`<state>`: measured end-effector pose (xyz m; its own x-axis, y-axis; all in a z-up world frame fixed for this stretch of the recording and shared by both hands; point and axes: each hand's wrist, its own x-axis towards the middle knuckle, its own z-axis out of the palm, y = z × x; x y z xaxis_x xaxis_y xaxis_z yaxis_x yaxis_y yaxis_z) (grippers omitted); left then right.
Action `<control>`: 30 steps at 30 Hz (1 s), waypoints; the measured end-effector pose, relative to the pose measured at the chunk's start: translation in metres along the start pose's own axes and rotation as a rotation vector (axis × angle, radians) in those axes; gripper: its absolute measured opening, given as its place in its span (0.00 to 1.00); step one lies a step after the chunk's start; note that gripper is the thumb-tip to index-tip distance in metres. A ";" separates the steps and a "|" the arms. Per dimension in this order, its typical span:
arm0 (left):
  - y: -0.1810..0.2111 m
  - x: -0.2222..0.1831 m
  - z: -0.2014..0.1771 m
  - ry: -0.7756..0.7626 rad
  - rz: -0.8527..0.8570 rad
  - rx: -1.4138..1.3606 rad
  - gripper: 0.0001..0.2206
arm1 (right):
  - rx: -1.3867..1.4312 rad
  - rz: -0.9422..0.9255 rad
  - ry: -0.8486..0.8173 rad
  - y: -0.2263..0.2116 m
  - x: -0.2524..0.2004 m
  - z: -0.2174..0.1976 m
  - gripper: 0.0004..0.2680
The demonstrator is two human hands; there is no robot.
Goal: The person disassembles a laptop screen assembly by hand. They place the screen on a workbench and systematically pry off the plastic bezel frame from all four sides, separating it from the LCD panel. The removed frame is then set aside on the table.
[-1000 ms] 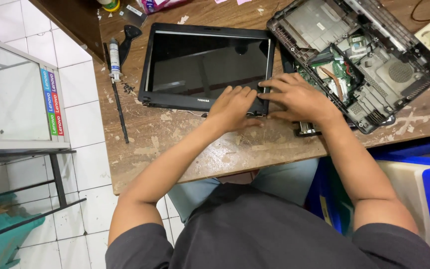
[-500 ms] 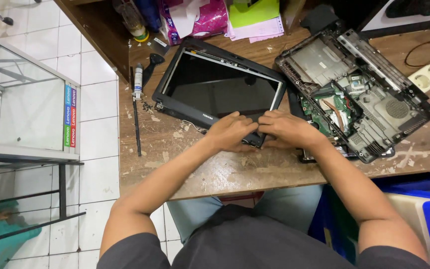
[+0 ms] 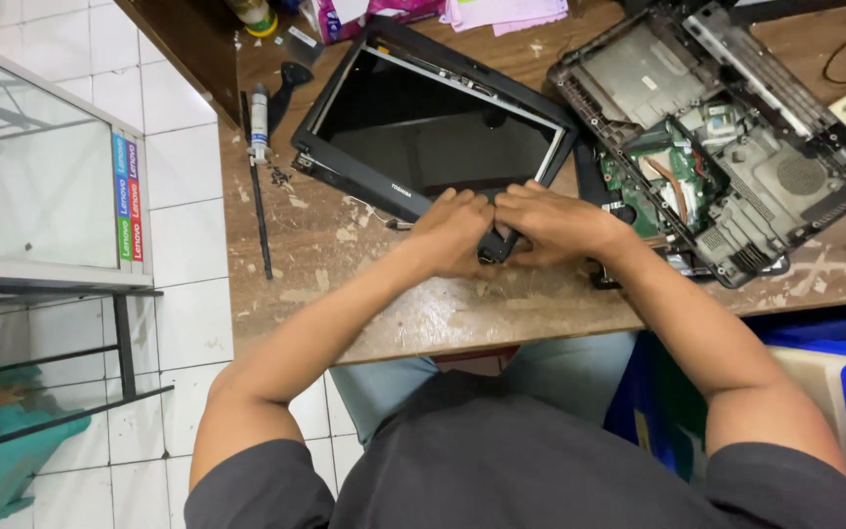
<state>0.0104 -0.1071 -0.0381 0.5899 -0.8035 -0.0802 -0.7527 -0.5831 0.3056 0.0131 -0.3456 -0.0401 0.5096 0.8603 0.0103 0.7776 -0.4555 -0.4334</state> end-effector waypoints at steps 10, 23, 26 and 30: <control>-0.017 -0.007 0.008 0.030 0.132 -0.018 0.31 | -0.164 -0.008 -0.050 0.001 0.005 0.009 0.21; -0.020 -0.015 0.013 0.133 0.201 0.048 0.31 | -0.240 -0.044 0.097 -0.003 0.004 0.016 0.19; -0.017 -0.015 0.007 0.098 0.185 0.031 0.30 | -0.153 -0.073 0.108 -0.005 0.004 0.005 0.18; -0.020 -0.014 0.003 0.035 0.187 -0.004 0.29 | -0.073 -0.100 0.136 -0.005 0.001 0.001 0.17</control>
<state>0.0163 -0.0849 -0.0457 0.4494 -0.8932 0.0114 -0.8493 -0.4233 0.3156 0.0095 -0.3418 -0.0389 0.4693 0.8657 0.1739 0.8493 -0.3887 -0.3571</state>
